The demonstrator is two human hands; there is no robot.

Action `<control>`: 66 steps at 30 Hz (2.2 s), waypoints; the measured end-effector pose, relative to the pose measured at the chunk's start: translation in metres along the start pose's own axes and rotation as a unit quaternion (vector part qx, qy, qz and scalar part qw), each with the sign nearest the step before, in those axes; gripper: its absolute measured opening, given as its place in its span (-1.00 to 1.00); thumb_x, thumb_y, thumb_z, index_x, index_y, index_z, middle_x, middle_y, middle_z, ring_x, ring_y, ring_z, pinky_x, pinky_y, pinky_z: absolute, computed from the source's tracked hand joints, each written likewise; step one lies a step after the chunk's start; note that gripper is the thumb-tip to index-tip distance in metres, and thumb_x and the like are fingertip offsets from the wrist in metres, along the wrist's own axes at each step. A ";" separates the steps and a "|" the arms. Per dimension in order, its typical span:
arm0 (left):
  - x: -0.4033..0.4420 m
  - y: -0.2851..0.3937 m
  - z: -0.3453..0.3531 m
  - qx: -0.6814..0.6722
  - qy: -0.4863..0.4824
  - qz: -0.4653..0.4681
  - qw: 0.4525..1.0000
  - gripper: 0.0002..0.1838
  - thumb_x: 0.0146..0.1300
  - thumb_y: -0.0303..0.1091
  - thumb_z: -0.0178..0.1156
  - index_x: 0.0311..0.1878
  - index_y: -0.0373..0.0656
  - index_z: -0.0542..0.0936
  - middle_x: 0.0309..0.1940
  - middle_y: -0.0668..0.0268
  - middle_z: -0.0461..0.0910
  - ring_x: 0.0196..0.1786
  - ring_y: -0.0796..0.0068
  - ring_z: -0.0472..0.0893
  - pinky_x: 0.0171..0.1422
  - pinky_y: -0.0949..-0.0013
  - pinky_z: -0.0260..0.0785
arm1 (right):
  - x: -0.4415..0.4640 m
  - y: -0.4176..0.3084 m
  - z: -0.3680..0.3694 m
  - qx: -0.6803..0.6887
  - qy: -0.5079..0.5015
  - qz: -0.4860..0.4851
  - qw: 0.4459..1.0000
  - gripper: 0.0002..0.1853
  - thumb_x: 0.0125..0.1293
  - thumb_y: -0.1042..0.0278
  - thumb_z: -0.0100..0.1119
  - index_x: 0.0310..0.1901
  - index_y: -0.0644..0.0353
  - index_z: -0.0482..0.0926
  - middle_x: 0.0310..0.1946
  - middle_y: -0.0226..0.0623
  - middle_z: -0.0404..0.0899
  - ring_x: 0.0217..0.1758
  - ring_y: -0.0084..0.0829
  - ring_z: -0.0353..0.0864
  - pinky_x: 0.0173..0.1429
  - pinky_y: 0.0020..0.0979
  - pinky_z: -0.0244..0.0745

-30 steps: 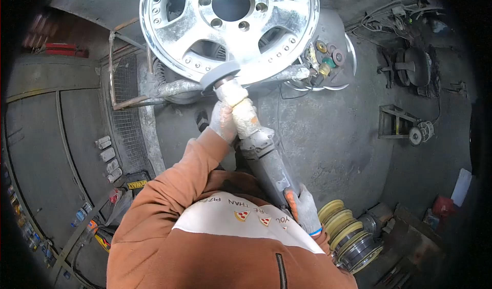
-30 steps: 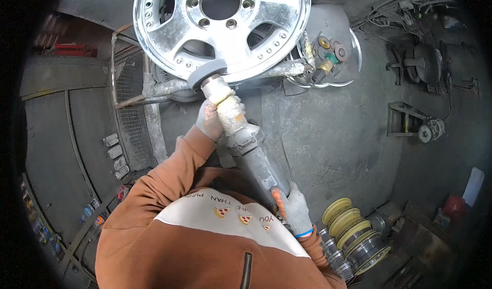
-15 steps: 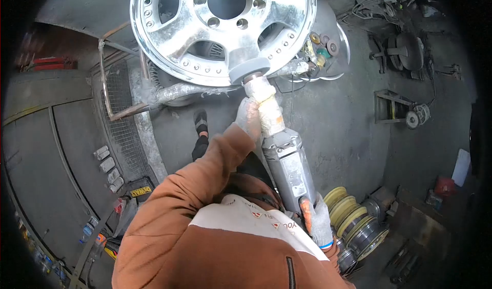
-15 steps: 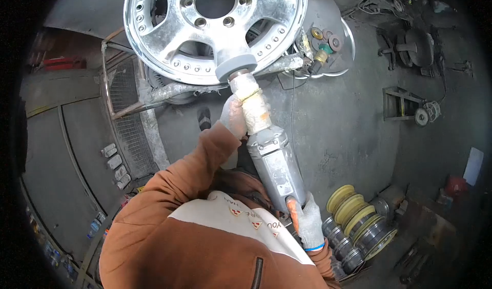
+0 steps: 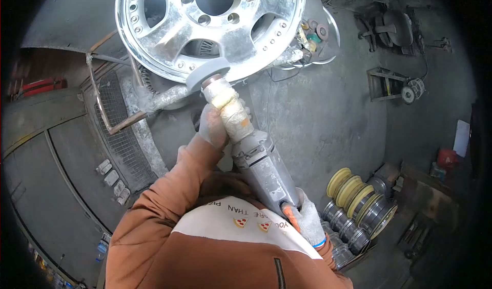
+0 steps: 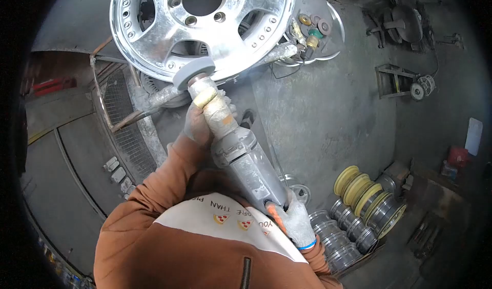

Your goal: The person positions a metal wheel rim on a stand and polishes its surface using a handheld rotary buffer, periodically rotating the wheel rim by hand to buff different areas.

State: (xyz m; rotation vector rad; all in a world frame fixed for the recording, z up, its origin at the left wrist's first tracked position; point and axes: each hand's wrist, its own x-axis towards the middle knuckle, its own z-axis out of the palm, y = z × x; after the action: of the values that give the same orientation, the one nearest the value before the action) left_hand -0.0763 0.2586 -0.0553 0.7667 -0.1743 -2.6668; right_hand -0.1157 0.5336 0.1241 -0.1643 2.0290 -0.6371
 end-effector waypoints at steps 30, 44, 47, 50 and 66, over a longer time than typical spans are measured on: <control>0.035 -0.025 0.012 -0.050 -0.014 -0.054 0.997 -0.59 0.28 -0.07 0.19 -0.04 -0.25 0.54 -0.22 0.10 0.61 -0.16 0.05 0.64 0.03 -0.08 0.54 | -0.014 0.002 -0.046 -0.060 -0.012 -0.076 0.995 -0.23 0.20 0.13 0.41 0.34 0.35 0.31 -0.49 -0.13 0.44 -0.44 -0.22 0.54 -0.30 -0.25 0.43; 0.060 -0.044 0.022 -0.141 -0.041 -0.132 0.980 -0.60 0.28 -0.08 0.25 -0.09 -0.27 0.56 -0.27 0.09 0.62 -0.19 0.03 0.65 0.01 -0.09 0.54 | -0.025 0.002 -0.043 0.019 0.040 -0.050 0.998 -0.10 0.24 0.16 0.38 0.38 0.66 0.15 -0.37 -0.04 0.62 -0.29 -0.40 0.61 -0.16 -0.36 0.52; 0.050 -0.032 0.011 -0.128 -0.042 -0.117 0.984 -0.60 0.24 -0.07 0.27 -0.10 -0.26 0.55 -0.27 0.10 0.61 -0.20 0.07 0.64 0.02 -0.05 0.54 | -0.029 -0.003 -0.036 -0.021 0.029 -0.044 0.998 -0.09 0.22 0.13 0.40 0.38 0.64 0.17 -0.46 -0.08 0.55 -0.36 -0.33 0.60 -0.24 -0.33 0.49; 0.025 -0.008 0.019 -0.087 -0.020 -0.087 0.992 -0.59 0.22 -0.06 0.28 -0.11 -0.25 0.55 -0.26 0.11 0.61 -0.20 0.08 0.64 0.01 -0.02 0.54 | -0.031 -0.014 -0.025 -0.038 0.012 -0.057 0.998 -0.09 0.21 0.11 0.41 0.38 0.60 0.18 -0.50 -0.11 0.49 -0.41 -0.27 0.58 -0.28 -0.32 0.46; 0.058 -0.038 0.028 -0.098 -0.051 -0.118 0.987 -0.58 0.24 -0.06 0.27 -0.09 -0.26 0.54 -0.30 0.10 0.62 -0.22 0.01 0.65 -0.01 -0.09 0.56 | -0.022 0.008 -0.042 -0.011 0.052 -0.055 0.997 -0.08 0.22 0.10 0.40 0.37 0.67 0.18 -0.50 -0.22 0.40 -0.41 -0.41 0.47 -0.28 -0.36 0.45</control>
State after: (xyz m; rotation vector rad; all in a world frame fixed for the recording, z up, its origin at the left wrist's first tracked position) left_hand -0.1486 0.2724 -0.0684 0.6213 0.1617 -2.8911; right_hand -0.1379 0.5640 0.1535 -0.2617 2.1382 -0.7048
